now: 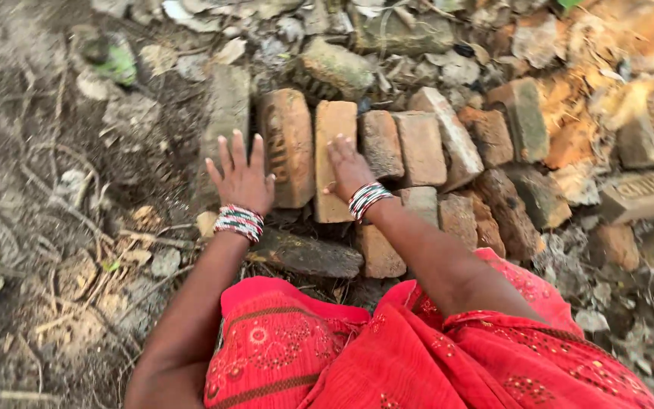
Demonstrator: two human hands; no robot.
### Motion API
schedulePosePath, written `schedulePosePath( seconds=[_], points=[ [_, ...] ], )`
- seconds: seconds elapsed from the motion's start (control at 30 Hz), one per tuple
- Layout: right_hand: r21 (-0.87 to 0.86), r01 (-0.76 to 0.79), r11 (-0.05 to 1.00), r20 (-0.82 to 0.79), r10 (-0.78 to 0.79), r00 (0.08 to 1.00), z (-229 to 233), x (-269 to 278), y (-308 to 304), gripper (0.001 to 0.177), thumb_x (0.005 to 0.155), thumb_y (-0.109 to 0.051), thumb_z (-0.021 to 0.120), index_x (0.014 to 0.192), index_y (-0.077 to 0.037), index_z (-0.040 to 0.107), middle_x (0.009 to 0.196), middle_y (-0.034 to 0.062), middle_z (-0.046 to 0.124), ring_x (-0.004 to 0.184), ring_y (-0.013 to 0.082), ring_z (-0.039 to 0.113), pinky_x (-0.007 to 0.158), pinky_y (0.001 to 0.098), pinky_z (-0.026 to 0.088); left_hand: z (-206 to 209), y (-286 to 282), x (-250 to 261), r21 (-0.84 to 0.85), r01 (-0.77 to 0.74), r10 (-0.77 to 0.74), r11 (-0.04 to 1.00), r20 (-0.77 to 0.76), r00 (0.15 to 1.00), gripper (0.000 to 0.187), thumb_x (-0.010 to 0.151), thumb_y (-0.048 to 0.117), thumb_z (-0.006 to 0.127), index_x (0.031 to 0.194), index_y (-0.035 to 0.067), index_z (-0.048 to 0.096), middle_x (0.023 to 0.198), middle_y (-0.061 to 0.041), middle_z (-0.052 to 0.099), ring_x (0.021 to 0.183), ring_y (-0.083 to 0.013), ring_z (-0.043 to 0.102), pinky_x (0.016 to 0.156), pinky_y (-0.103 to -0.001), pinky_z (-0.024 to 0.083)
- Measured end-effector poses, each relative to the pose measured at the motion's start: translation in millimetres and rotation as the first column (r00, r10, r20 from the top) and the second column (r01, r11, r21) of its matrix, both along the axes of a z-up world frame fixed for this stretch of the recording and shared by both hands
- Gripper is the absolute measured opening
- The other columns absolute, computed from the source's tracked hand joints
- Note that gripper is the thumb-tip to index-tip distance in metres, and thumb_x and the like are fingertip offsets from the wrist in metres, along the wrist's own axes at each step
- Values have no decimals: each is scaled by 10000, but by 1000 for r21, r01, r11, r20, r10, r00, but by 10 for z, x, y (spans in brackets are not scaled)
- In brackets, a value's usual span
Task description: The person kneels on leaf-covered ground and arranges loose bricks one at a time, picking each brick by hand and placing it into a row on the ground, turning some bricks to fit them together with the others.
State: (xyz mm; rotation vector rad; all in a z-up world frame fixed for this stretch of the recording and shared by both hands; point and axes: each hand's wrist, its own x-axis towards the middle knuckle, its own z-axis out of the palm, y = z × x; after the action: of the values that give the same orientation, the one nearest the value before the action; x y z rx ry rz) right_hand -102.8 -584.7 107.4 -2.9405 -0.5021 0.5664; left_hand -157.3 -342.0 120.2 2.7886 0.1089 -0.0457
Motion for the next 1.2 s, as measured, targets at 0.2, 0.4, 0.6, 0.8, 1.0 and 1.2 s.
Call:
schedulePosePath(
  seconds=[0.2,0.4,0.6,0.8,1.0,1.2],
  points=[
    [1,-240,971,38,240,970,265,-237,-296,867,768,-303,852,1461,7,435,1589,248,340,1454,391,358,1161,425,344,35,-523,-161,-64,293,-297,954,-81,951,800,851,375,735,1557,211,396,1627,-174,291,1521,-415,227,1173,-705,152],
    [-2,-402,916,-389,369,844,867,-30,-1538,694,792,-355,845,1367,-84,568,1276,184,655,1231,377,594,1027,490,475,151,-684,-96,40,453,-427,890,-274,862,802,823,425,767,1523,217,436,1594,-266,286,1455,-458,320,1150,-646,251],
    [-234,-48,971,-17,45,999,1704,-580,-3089,538,718,-360,838,1173,-131,665,1069,164,705,1032,400,672,865,526,544,698,-899,168,148,595,-462,790,-494,737,705,871,406,736,1501,206,488,1557,-255,406,1321,-433,545,1081,-556,436],
    [-158,182,970,-188,-211,959,881,-2237,-4407,365,790,-379,773,987,-77,712,1028,145,708,1020,343,681,914,450,559,597,-1565,489,166,870,-545,464,-721,428,633,955,363,626,1550,283,426,1464,-79,587,1333,-289,585,1096,-489,468],
    [31,382,924,-174,-371,912,-60,-3747,-4840,341,815,-335,711,1029,-70,701,1054,139,704,1032,344,668,918,453,541,1120,-2939,525,235,946,-506,225,-801,320,739,954,436,618,1611,323,299,1488,-47,562,1353,-247,581,1125,-479,451],
    [224,494,840,-158,-469,869,-276,-4473,-4766,327,839,-290,650,1071,-63,691,1079,134,701,1045,344,656,921,457,522,863,-3963,351,235,972,-612,-6,-770,182,765,935,434,626,1605,294,283,1587,-65,422,1416,-250,490,1135,-496,415]
  ],
)
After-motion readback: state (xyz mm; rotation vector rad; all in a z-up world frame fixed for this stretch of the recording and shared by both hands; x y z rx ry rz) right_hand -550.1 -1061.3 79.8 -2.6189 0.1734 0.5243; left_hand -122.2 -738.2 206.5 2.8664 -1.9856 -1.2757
